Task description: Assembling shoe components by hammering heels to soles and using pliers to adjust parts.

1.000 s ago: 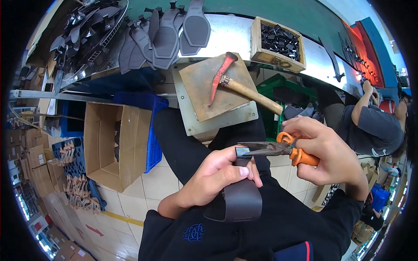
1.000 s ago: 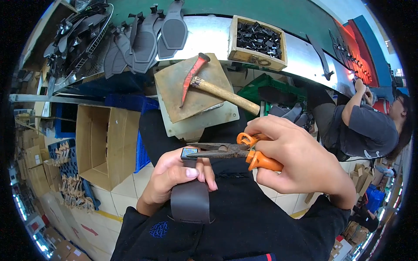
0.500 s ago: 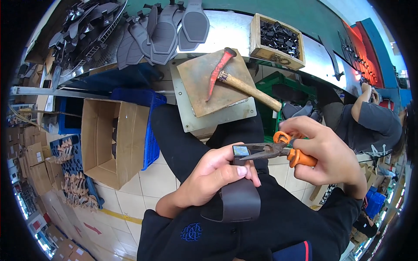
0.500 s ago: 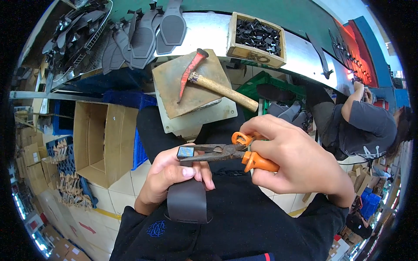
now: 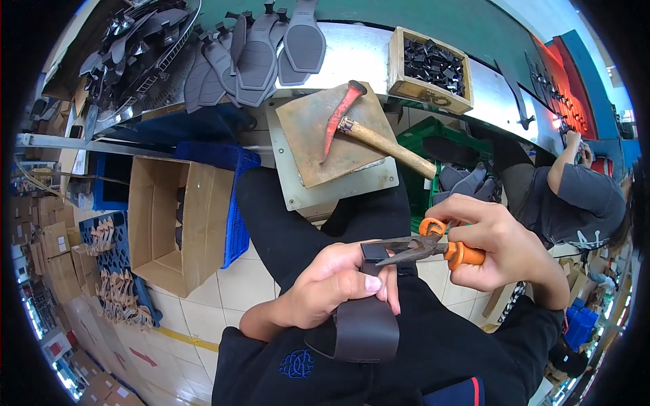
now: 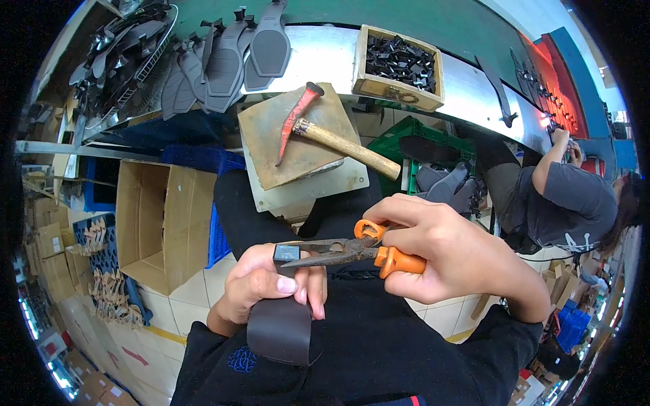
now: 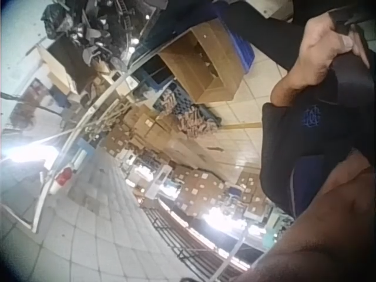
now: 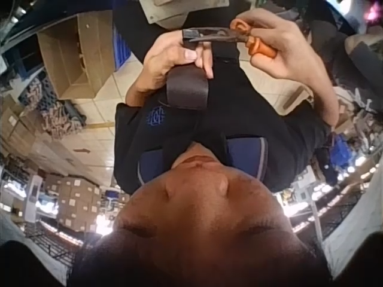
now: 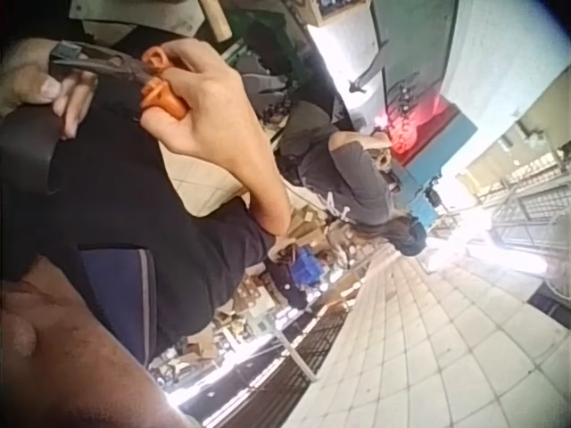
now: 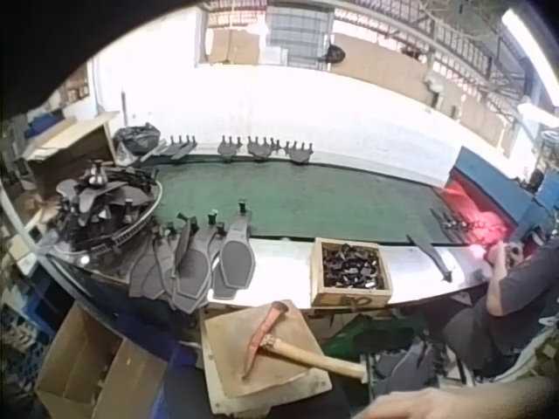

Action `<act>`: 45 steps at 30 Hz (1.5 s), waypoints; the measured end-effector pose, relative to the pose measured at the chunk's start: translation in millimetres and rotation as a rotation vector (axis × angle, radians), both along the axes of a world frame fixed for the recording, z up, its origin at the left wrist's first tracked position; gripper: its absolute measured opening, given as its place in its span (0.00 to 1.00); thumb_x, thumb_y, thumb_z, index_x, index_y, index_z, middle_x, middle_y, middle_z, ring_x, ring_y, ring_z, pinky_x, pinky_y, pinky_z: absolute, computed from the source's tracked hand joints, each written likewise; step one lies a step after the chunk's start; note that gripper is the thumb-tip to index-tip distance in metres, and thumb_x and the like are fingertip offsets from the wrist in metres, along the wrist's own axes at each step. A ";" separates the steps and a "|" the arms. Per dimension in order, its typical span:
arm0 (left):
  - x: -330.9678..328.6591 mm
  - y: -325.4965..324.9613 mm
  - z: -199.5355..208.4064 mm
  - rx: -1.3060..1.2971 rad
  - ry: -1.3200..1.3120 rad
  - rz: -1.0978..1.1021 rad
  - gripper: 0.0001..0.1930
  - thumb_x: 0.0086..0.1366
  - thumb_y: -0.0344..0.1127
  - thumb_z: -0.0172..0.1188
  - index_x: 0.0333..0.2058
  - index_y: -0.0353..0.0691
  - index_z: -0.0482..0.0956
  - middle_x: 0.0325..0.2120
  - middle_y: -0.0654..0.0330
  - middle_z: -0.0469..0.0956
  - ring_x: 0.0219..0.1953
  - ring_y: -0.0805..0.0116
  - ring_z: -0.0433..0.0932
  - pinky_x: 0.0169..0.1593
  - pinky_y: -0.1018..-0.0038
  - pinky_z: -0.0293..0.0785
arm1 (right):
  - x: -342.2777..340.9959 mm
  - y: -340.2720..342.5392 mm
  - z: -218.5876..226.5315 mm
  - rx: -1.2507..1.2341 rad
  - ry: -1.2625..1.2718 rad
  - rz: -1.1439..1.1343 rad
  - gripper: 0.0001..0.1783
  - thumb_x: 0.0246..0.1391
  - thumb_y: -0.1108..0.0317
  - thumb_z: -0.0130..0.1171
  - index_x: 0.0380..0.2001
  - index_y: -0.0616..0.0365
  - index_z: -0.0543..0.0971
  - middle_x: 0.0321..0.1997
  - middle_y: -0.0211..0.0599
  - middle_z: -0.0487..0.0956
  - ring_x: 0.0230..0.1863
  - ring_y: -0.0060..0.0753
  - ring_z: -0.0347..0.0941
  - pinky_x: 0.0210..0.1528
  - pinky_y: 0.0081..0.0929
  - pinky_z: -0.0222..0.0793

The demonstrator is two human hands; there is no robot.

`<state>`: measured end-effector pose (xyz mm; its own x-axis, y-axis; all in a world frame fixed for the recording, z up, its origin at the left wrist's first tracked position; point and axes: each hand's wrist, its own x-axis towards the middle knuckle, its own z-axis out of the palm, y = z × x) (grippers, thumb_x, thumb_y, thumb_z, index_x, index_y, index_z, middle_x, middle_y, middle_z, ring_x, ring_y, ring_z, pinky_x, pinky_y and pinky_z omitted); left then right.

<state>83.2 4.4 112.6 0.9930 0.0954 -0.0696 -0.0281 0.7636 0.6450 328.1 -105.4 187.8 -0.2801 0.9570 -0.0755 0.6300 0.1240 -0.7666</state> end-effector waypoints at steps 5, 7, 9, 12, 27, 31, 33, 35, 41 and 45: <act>-0.2 -2.3 5.5 0.009 0.020 0.029 0.15 0.67 0.39 0.51 0.42 0.31 0.73 0.33 0.53 0.80 0.39 0.70 0.78 0.45 0.74 0.72 | -2.4 1.1 5.3 -0.032 0.004 -0.013 0.16 0.31 0.73 0.61 0.28 0.72 0.80 0.44 0.54 0.78 0.38 0.51 0.78 0.42 0.36 0.77; 0.2 -1.9 8.8 0.075 0.068 0.057 0.14 0.68 0.39 0.50 0.40 0.31 0.73 0.33 0.54 0.80 0.38 0.70 0.77 0.44 0.75 0.72 | -3.0 -0.4 5.5 -0.033 -0.003 -0.034 0.16 0.31 0.73 0.61 0.29 0.72 0.80 0.44 0.54 0.78 0.38 0.51 0.78 0.42 0.36 0.77; 1.5 -0.2 10.0 0.074 0.103 0.044 0.13 0.68 0.38 0.50 0.40 0.32 0.73 0.33 0.54 0.80 0.38 0.71 0.77 0.44 0.75 0.72 | -2.8 -1.7 7.0 -0.074 -0.036 -0.047 0.16 0.32 0.73 0.61 0.29 0.72 0.81 0.44 0.54 0.78 0.38 0.51 0.78 0.42 0.35 0.77; 2.1 0.7 13.8 0.068 0.167 0.035 0.12 0.67 0.38 0.50 0.38 0.32 0.72 0.33 0.54 0.80 0.37 0.71 0.77 0.44 0.76 0.71 | -4.2 -1.6 10.9 -0.142 -0.040 -0.076 0.17 0.33 0.73 0.61 0.30 0.73 0.81 0.44 0.53 0.78 0.40 0.51 0.78 0.43 0.35 0.77; -1.5 6.3 15.3 0.033 0.224 0.012 0.11 0.67 0.38 0.51 0.37 0.33 0.72 0.33 0.54 0.80 0.38 0.70 0.78 0.44 0.76 0.72 | -5.5 7.1 19.6 -0.238 -0.051 -0.056 0.17 0.42 0.68 0.63 0.31 0.75 0.81 0.45 0.55 0.78 0.42 0.54 0.78 0.47 0.38 0.76; -3.1 7.9 7.1 -0.040 0.135 -0.031 0.12 0.67 0.38 0.52 0.37 0.33 0.72 0.33 0.54 0.80 0.39 0.69 0.79 0.45 0.75 0.73 | -4.0 7.2 16.9 -0.218 -0.051 -0.039 0.17 0.42 0.68 0.63 0.31 0.74 0.81 0.45 0.55 0.78 0.42 0.54 0.78 0.47 0.38 0.76; -3.6 9.0 3.5 -0.049 0.127 -0.035 0.12 0.67 0.38 0.52 0.37 0.33 0.72 0.33 0.53 0.80 0.39 0.69 0.79 0.45 0.74 0.74 | -3.6 9.0 16.4 -0.196 -0.050 -0.011 0.17 0.42 0.68 0.63 0.31 0.74 0.81 0.45 0.55 0.78 0.42 0.54 0.78 0.47 0.38 0.76; -1.8 9.2 3.9 -0.058 0.113 -0.048 0.12 0.67 0.38 0.52 0.37 0.33 0.72 0.33 0.53 0.80 0.40 0.68 0.79 0.45 0.74 0.74 | -2.7 8.1 13.8 -0.192 -0.035 -0.029 0.16 0.42 0.68 0.63 0.30 0.74 0.80 0.45 0.55 0.78 0.42 0.53 0.78 0.47 0.38 0.76; 4.8 7.1 2.6 0.005 0.154 0.140 0.12 0.68 0.38 0.51 0.34 0.33 0.71 0.33 0.51 0.78 0.38 0.66 0.78 0.46 0.72 0.72 | 39.4 20.6 0.9 -0.338 0.041 -0.018 0.13 0.41 0.66 0.63 0.26 0.68 0.77 0.45 0.48 0.78 0.43 0.45 0.78 0.46 0.36 0.74; 6.2 7.0 4.9 0.008 0.145 0.187 0.12 0.68 0.38 0.51 0.32 0.34 0.70 0.32 0.50 0.77 0.38 0.66 0.78 0.45 0.73 0.71 | 100.8 14.3 -19.8 -0.167 0.045 -0.427 0.13 0.52 0.64 0.61 0.30 0.64 0.74 0.38 0.37 0.75 0.44 0.36 0.75 0.49 0.31 0.70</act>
<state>89.4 11.4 117.5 0.9376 0.2783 -0.2084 -0.0757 0.7484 0.6589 428.9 -91.1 168.0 0.1301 0.9633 -0.2349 0.5634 -0.2668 -0.7820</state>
